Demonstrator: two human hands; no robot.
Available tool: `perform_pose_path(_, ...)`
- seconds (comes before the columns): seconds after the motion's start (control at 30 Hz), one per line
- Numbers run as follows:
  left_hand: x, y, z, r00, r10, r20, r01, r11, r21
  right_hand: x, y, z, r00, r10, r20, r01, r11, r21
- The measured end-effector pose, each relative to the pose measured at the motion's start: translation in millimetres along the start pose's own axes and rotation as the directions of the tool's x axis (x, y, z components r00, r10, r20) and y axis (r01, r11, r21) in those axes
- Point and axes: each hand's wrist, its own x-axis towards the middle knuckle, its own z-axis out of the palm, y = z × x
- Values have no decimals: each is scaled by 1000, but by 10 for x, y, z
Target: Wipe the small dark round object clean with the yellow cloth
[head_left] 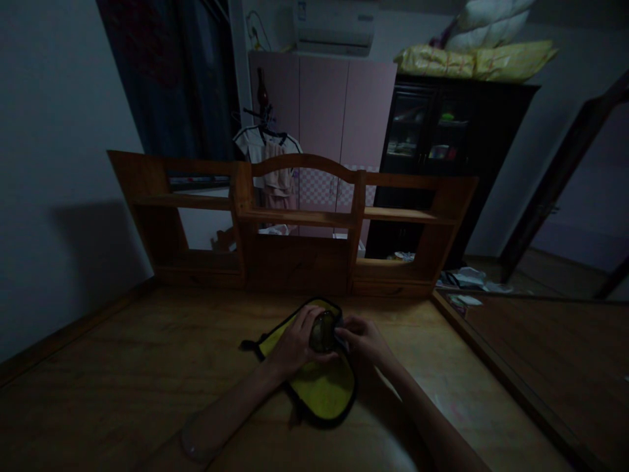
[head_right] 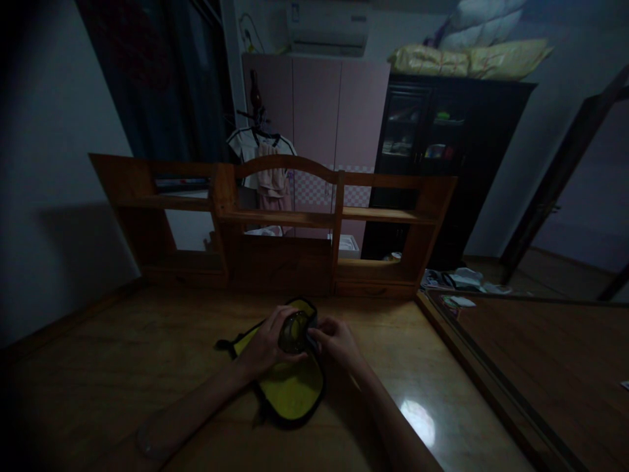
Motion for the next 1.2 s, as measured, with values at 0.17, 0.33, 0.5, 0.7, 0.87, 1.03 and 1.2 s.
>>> perform_pose_path(0.17,-2,2,-5,1000,20,14,-21,1000,15,6,31,-7,1000,13,16,-13,1000,16)
perform_pose_path(0.33,6,2,-19,1000,11,5,-11,1000,9,11,41,-20,998,54,25,-55,995,78)
perform_pose_path(0.5,10,-10,-14,1000,4,-4,-4,1000,11,9,38,-19,999,53,7,-53,995,83)
perform_pose_path(0.7,9,-18,-9,1000,-5,-13,5,1000,-4,0,-5,-29,999,44,26,-46,996,70)
perform_pose_path(0.87,2,-26,1,1000,-6,-9,6,1000,4,-6,-58,-23,998,60,0,-60,997,44)
perform_pose_path(1.03,-1,-20,-2,1000,11,-5,-11,1000,11,-7,-52,-18,999,39,19,-40,998,39)
perform_pose_path(1.2,-2,-5,-13,1000,27,5,-27,999,22,19,14,-23,999,49,22,-51,997,61)
